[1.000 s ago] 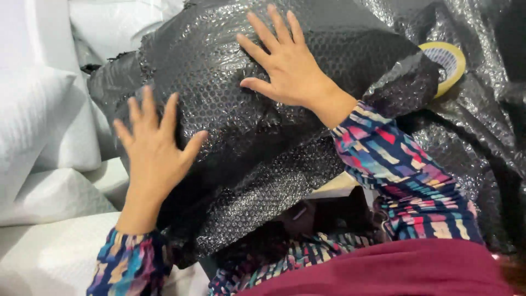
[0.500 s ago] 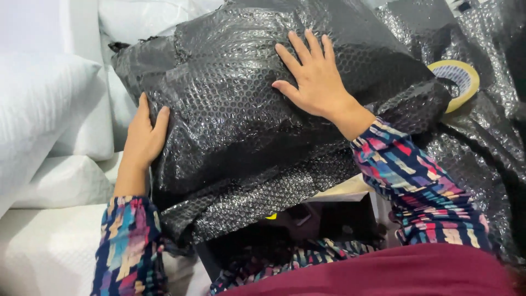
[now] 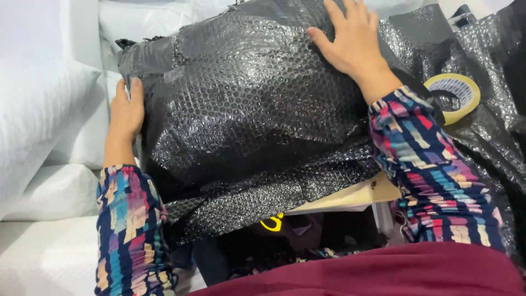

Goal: The person wraps a rectangular wooden board with black bubble wrap, securing the plastic with tape and cutting the tape with scissors.

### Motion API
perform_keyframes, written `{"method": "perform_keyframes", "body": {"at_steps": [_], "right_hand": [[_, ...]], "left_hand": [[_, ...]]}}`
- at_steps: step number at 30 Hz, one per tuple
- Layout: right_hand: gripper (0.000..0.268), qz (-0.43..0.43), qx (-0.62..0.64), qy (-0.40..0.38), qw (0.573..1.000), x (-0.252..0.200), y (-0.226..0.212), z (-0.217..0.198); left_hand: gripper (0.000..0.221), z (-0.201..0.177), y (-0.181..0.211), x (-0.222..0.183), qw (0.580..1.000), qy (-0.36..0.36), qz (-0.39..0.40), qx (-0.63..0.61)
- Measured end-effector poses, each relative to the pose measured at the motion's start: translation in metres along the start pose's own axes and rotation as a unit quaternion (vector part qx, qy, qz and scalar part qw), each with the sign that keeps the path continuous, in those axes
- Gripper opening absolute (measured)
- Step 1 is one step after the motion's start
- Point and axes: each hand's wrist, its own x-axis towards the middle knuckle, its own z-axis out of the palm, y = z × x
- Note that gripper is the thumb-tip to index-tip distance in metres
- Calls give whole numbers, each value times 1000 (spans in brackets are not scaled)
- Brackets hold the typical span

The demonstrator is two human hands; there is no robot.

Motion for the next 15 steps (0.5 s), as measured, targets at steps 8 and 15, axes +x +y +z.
{"method": "perform_keyframes", "body": {"at_steps": [8,15], "right_hand": [[86,53,20,-202,978,23,6,-5],[76,195,97,-260,941,22,22,-16]], "left_hand": [[102,13,104,-12,976,-92,-175,95],[110,11,82,4,973,-77,-196,94]]}}
